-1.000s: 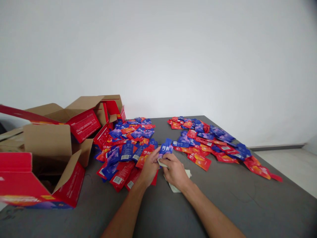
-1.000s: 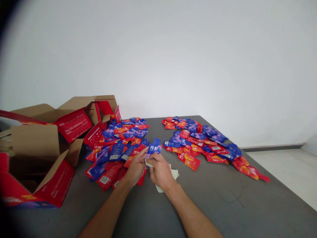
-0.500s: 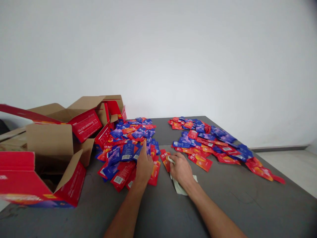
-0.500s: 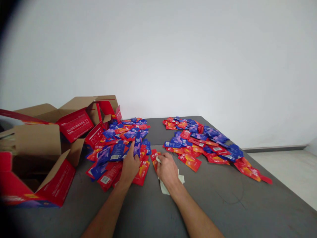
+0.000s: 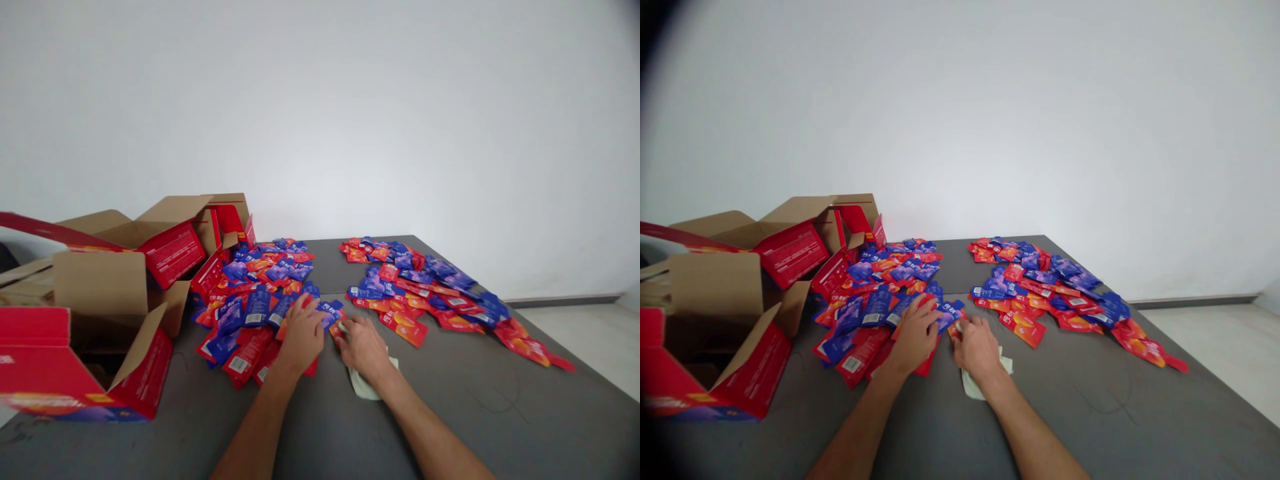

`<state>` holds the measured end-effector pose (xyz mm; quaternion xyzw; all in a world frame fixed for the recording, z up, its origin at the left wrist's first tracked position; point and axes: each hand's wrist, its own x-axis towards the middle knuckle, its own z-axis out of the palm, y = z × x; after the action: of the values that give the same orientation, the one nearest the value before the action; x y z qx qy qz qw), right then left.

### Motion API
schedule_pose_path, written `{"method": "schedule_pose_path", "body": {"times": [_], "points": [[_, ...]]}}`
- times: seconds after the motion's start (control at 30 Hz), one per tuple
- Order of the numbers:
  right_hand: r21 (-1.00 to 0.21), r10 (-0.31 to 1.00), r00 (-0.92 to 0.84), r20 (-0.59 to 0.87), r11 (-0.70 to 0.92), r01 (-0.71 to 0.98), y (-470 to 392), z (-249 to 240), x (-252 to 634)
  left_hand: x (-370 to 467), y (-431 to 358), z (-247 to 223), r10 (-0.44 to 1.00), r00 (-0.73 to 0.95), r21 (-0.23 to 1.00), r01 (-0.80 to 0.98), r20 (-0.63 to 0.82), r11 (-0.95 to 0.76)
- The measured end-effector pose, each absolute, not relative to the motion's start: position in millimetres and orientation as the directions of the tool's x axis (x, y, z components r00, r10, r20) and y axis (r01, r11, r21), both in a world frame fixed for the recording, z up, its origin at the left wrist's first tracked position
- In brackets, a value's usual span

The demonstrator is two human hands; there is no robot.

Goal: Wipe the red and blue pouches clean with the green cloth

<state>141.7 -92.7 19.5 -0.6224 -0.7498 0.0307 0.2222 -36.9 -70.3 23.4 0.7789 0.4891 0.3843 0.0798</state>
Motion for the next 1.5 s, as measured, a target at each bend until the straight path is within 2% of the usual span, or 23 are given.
{"method": "schedule_pose_path", "body": {"times": [0.1,0.2,0.4,0.53,0.6,0.7,0.8,0.9,0.97,1.07,1.17,1.3,1.5], "points": [[-0.307,0.950,-0.124,0.285,0.213,0.928,-93.5,18.2,142.6,-31.1,-74.4,16.6,0.843,0.332,0.506,0.686,0.423,-0.524],[-0.331,0.959,-0.103,0.263,0.190,0.924,-94.0,17.9,142.7,-30.7,-77.6,11.9,0.895,0.246,0.438,0.804,0.371,-0.403],[-0.313,0.963,-0.094,0.254,0.173,0.934,-93.8,18.0,140.1,-33.7,-80.5,16.2,0.899,0.025,0.410,0.885,0.436,-0.223],[-0.313,0.980,-0.021,0.198,0.083,0.946,-93.1,23.5,139.1,-35.2,-73.9,19.2,0.874,-0.020,0.476,0.845,0.485,-0.244],[-0.337,0.986,0.031,0.162,0.026,0.941,-91.7,27.5,140.2,-32.7,-70.8,20.5,0.862,-0.012,0.559,0.766,0.506,-0.317],[-0.391,0.985,0.073,0.158,-0.006,0.920,-88.5,33.1,142.8,-22.8,-70.3,18.4,0.885,0.017,0.737,0.546,0.465,-0.398],[-0.460,0.974,0.095,0.204,0.010,0.888,-86.3,36.2,143.1,-9.2,-72.3,8.9,0.947,0.015,0.901,0.304,0.320,-0.309],[-0.520,0.953,0.036,0.300,0.131,0.844,-87.6,36.6,138.9,0.5,-71.7,-0.7,0.990,0.003,0.989,0.020,0.144,-0.144],[-0.533,0.936,-0.047,0.348,0.238,0.812,-90.2,36.7,134.9,2.6,-70.6,-1.3,0.998,0.029,0.983,-0.177,0.053,-0.047],[-0.553,0.914,-0.155,0.375,0.355,0.754,-94.7,39.7,130.8,0.4,-71.4,9.0,0.996,0.072,0.911,-0.403,-0.058,0.082],[-0.604,0.869,-0.221,0.443,0.472,0.642,-98.9,46.5,129.5,-4.1,-75.0,24.1,0.993,0.105,0.838,-0.535,-0.059,0.106],[-0.610,0.802,-0.269,0.533,0.585,0.535,-102.6,50.7,127.9,-7.6,-77.4,31.2,0.983,0.178,0.804,-0.590,0.050,0.066],[-0.597,0.804,-0.226,0.551,0.568,0.566,-97.6,37.2,127.0,-7.5,-79.0,24.2,0.979,0.196,0.854,-0.519,0.061,0.050]]}}
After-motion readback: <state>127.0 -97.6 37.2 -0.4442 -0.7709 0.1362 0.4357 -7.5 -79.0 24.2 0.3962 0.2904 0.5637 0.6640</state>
